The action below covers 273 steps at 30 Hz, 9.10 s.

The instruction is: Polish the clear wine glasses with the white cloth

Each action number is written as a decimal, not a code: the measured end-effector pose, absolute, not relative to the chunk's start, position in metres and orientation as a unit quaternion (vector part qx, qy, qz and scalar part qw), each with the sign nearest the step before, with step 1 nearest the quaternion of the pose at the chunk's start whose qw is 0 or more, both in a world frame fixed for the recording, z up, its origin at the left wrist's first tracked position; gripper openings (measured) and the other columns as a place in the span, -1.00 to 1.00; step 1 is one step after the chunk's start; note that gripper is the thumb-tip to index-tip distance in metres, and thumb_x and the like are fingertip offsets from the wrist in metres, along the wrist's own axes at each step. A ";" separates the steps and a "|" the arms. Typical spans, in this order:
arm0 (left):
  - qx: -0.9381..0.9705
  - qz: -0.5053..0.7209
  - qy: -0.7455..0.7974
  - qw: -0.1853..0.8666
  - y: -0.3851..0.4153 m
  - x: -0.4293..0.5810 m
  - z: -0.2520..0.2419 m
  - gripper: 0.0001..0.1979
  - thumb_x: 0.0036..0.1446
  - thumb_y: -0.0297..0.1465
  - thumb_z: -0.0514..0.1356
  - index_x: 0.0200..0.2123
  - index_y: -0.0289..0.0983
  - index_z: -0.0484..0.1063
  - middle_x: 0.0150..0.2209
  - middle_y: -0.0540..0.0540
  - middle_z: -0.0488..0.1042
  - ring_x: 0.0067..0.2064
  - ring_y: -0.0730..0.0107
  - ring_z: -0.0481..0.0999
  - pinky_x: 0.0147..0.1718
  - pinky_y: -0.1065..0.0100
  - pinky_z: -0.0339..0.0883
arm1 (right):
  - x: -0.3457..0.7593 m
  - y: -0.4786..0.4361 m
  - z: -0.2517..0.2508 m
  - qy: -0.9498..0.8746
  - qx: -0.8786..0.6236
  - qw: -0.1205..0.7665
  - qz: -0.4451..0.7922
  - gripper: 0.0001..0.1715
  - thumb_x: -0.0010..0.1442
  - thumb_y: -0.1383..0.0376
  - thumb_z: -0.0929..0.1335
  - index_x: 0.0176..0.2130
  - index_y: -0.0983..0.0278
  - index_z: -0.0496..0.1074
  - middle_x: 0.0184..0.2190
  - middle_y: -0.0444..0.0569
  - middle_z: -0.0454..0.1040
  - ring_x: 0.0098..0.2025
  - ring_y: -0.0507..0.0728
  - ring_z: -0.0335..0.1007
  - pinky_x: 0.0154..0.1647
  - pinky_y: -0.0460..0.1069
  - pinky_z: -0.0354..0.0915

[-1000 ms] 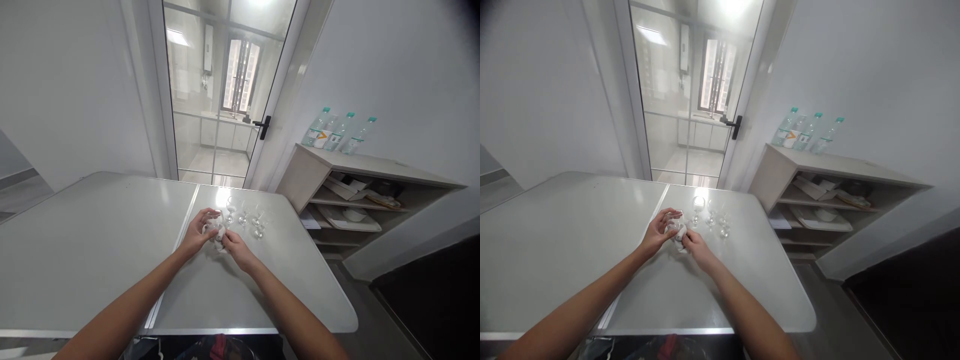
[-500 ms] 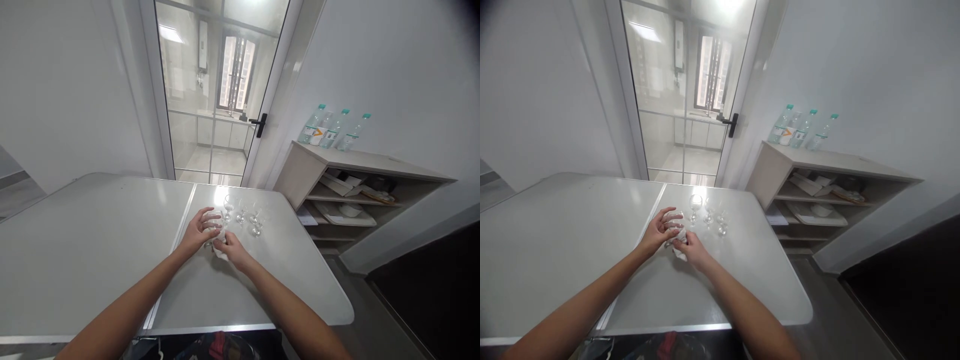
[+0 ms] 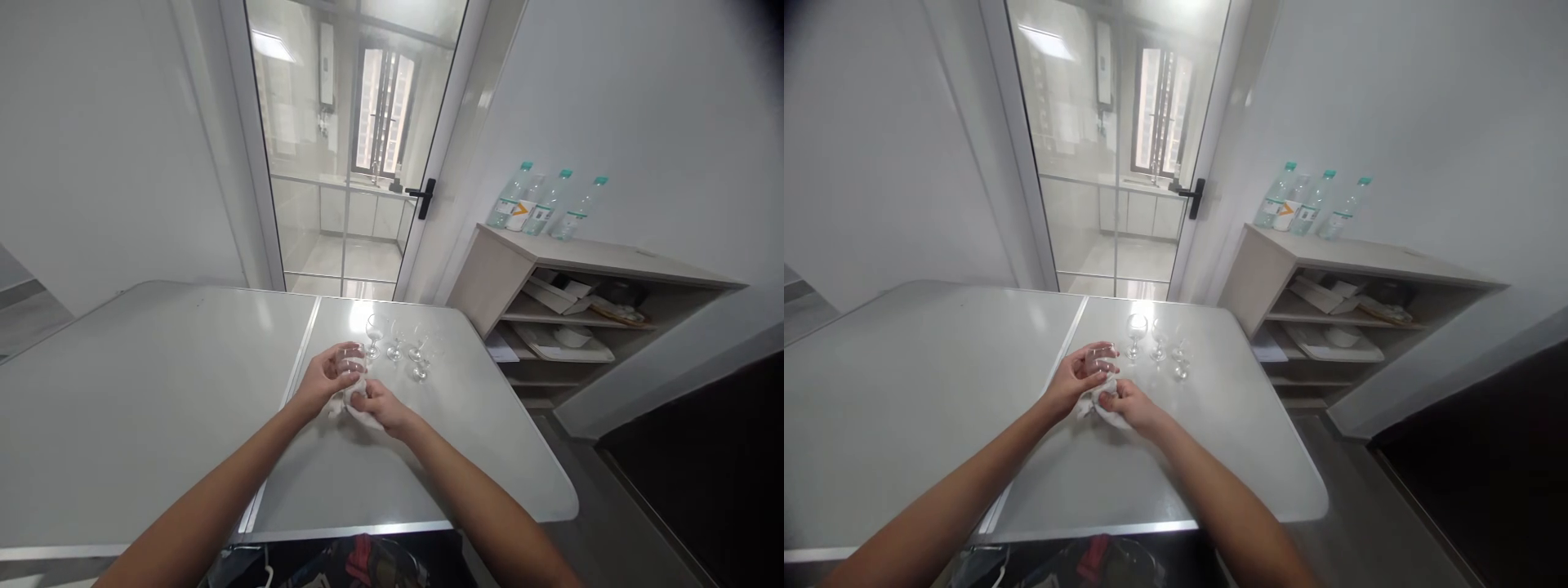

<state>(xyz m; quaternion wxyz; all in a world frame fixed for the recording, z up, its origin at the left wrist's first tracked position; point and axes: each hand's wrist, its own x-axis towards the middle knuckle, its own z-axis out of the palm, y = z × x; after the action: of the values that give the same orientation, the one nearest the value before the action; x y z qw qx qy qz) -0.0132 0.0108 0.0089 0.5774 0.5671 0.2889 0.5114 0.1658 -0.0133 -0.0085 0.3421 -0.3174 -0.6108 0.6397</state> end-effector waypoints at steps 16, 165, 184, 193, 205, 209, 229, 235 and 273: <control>0.571 0.451 0.176 0.663 0.013 -0.021 0.014 -0.34 -0.08 -0.20 0.52 0.01 -0.21 0.30 -0.20 -0.18 0.59 -0.23 0.25 0.56 -0.23 0.28 0.41 | 0.159 -0.022 -0.007 -0.548 -0.257 0.285 0.743 -0.39 0.04 -0.17 0.52 -0.32 0.31 0.45 -0.44 -0.07 0.43 -0.42 0.07 0.30 -0.29 -0.01 0.23; 0.767 0.361 0.472 0.241 0.033 -0.005 -0.039 -0.78 0.41 -0.37 0.03 -0.33 -0.21 0.35 -0.48 0.04 0.31 -0.49 0.44 0.32 -0.44 0.42 0.21 | 0.193 -0.010 0.020 -0.695 -0.683 -0.134 0.178 0.09 0.05 0.56 0.33 0.49 0.38 -0.02 0.43 0.59 -0.02 -0.33 0.27 0.65 -0.37 0.09 0.46; 0.705 0.278 0.530 0.381 0.043 0.003 -0.043 -0.47 0.38 -0.11 -0.02 -0.57 -0.23 -0.11 -0.55 0.07 -0.11 -0.49 0.50 -0.06 -0.45 0.31 -0.18 | 0.157 -0.019 -0.043 -0.798 -0.174 0.200 0.541 -0.92 -0.08 0.41 0.24 -0.55 0.25 0.26 -0.61 -0.20 0.24 -0.54 -0.01 0.14 -0.44 -0.09 0.10; 0.662 0.318 0.520 0.437 0.038 -0.001 -0.038 -0.42 0.35 -0.02 0.01 -0.59 -0.22 -0.10 -0.54 0.07 -0.14 -0.48 0.52 -0.10 -0.46 0.32 -0.22 | 0.181 0.019 -0.051 -0.569 -0.028 0.161 0.806 -0.74 0.13 0.32 0.28 -0.57 0.31 0.36 -0.67 -0.08 0.30 -0.61 0.03 0.20 -0.51 -0.06 0.15; 0.680 0.328 0.499 0.426 0.042 -0.001 -0.040 -0.42 0.32 -0.03 0.03 -0.59 -0.21 -0.15 -0.55 0.08 -0.17 -0.48 0.51 -0.14 -0.46 0.30 -0.24 | 0.182 0.017 -0.045 -0.569 -0.001 0.128 0.812 -0.67 0.12 0.28 0.32 -0.62 0.33 0.36 -0.71 -0.08 0.25 -0.65 0.01 0.16 -0.57 -0.08 0.13; 0.685 0.336 0.490 0.422 0.042 -0.002 -0.042 -0.42 0.31 -0.04 0.06 -0.59 -0.21 -0.15 -0.55 0.08 -0.18 -0.48 0.52 -0.15 -0.46 0.30 -0.26 | 0.183 0.016 -0.043 -0.558 0.015 0.111 0.822 -0.66 0.11 0.27 0.33 -0.64 0.34 0.35 -0.72 -0.09 0.24 -0.66 0.00 0.14 -0.59 -0.08 0.11; 0.665 0.389 0.475 0.426 0.039 -0.004 -0.048 -0.36 0.22 0.15 0.06 -0.59 -0.19 -0.09 -0.54 0.08 -0.16 -0.45 0.51 -0.13 -0.45 0.34 -0.24 | 0.180 0.020 -0.054 -0.556 0.035 0.130 0.820 -0.51 0.20 0.13 0.35 -0.65 0.30 0.29 -0.75 -0.10 0.23 -0.71 -0.02 0.07 -0.65 -0.09 0.03; 0.665 0.390 0.470 0.431 0.040 -0.003 -0.043 -0.33 0.17 0.19 0.08 -0.62 -0.19 -0.10 -0.56 0.08 -0.17 -0.46 0.52 -0.14 -0.46 0.34 -0.24 | 0.179 0.021 -0.049 -0.557 0.045 0.136 0.818 -0.50 0.19 0.14 0.34 -0.67 0.29 0.26 -0.77 -0.12 0.19 -0.72 -0.03 0.04 -0.67 -0.09 0.06; 0.458 0.469 0.372 0.657 -0.007 -0.053 0.011 -0.28 -0.30 -0.42 0.40 -0.60 -0.19 -0.26 -0.65 0.22 -0.20 -0.61 0.71 -0.23 -0.61 0.46 -0.29 | 0.223 -0.014 -0.030 -0.551 -0.115 0.135 0.816 -0.60 0.12 0.21 0.36 -0.64 0.30 0.27 -0.76 -0.22 0.15 -0.73 -0.08 -0.05 -0.72 -0.15 -0.02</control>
<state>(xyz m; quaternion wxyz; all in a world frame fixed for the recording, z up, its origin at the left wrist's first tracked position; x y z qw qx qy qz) -0.0529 -0.0074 0.0114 0.6572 0.4583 0.3720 0.4687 0.2231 -0.0136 -0.0298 0.1350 -0.1150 -0.5508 0.8156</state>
